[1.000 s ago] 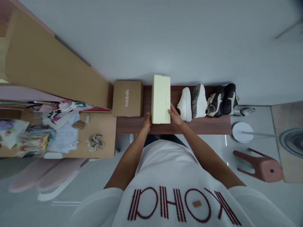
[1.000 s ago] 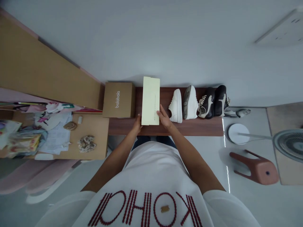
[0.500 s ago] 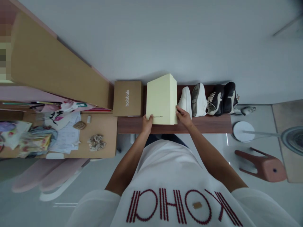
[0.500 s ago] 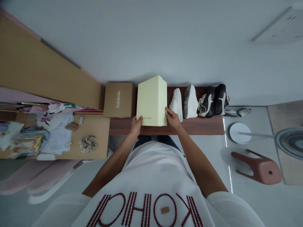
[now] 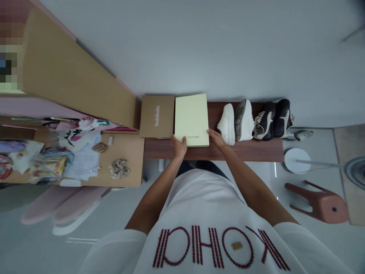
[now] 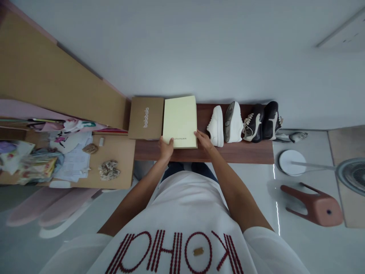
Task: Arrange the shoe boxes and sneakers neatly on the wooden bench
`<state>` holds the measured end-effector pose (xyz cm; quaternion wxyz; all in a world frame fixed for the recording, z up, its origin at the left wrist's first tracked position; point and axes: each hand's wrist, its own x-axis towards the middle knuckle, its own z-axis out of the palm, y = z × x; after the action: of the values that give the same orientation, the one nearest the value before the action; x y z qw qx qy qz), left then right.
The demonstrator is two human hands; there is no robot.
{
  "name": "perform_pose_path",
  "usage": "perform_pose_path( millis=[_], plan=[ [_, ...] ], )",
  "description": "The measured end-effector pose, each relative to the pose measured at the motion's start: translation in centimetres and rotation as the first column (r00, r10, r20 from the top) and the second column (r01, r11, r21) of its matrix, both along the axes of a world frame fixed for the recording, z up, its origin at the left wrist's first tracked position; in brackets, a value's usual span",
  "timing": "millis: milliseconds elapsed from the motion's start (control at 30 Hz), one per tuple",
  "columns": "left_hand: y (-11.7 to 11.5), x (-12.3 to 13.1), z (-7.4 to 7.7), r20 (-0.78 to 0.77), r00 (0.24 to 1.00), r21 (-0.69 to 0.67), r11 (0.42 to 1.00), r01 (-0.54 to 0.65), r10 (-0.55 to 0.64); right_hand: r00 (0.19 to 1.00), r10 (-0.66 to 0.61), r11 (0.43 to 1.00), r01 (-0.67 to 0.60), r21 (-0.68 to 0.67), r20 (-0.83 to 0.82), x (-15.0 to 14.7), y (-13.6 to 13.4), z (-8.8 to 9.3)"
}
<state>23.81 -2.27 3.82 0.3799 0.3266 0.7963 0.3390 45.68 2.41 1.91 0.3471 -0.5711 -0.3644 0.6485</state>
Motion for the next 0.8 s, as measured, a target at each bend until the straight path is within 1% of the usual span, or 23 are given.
perform_pose_path(
  millis=[167,333,533,667,733,800],
  plan=[
    [0.0,0.4,-0.2,-0.03,0.999,0.005,0.999,0.031,-0.031,0.999,-0.015,1.0,0.015,-0.008,-0.031,-0.6,-0.5,-0.9],
    [0.0,0.4,-0.3,-0.007,1.0,0.011,1.0,0.008,-0.008,0.999,-0.037,0.999,0.037,-0.003,-0.009,-1.0,-0.7,-1.9],
    [-0.1,0.5,-0.6,-0.035,0.999,-0.01,1.0,0.01,-0.011,0.999,-0.036,0.999,0.036,-0.004,-0.008,-1.3,-0.3,-2.9],
    [-0.2,0.7,-0.5,-0.03,1.0,-0.019,1.0,0.001,-0.002,1.0,-0.001,1.0,0.0,0.014,0.021,-1.4,-0.3,-2.8],
    [-0.3,0.8,-0.1,-0.037,0.999,-0.011,1.0,0.004,-0.005,0.998,0.004,1.0,-0.006,0.029,0.062,-1.2,-0.2,-2.6],
    [-0.4,1.0,0.5,-0.068,0.998,0.005,1.0,0.014,-0.013,0.992,-0.018,0.999,0.015,0.029,0.123,-0.7,-0.1,-2.2]
  ],
)
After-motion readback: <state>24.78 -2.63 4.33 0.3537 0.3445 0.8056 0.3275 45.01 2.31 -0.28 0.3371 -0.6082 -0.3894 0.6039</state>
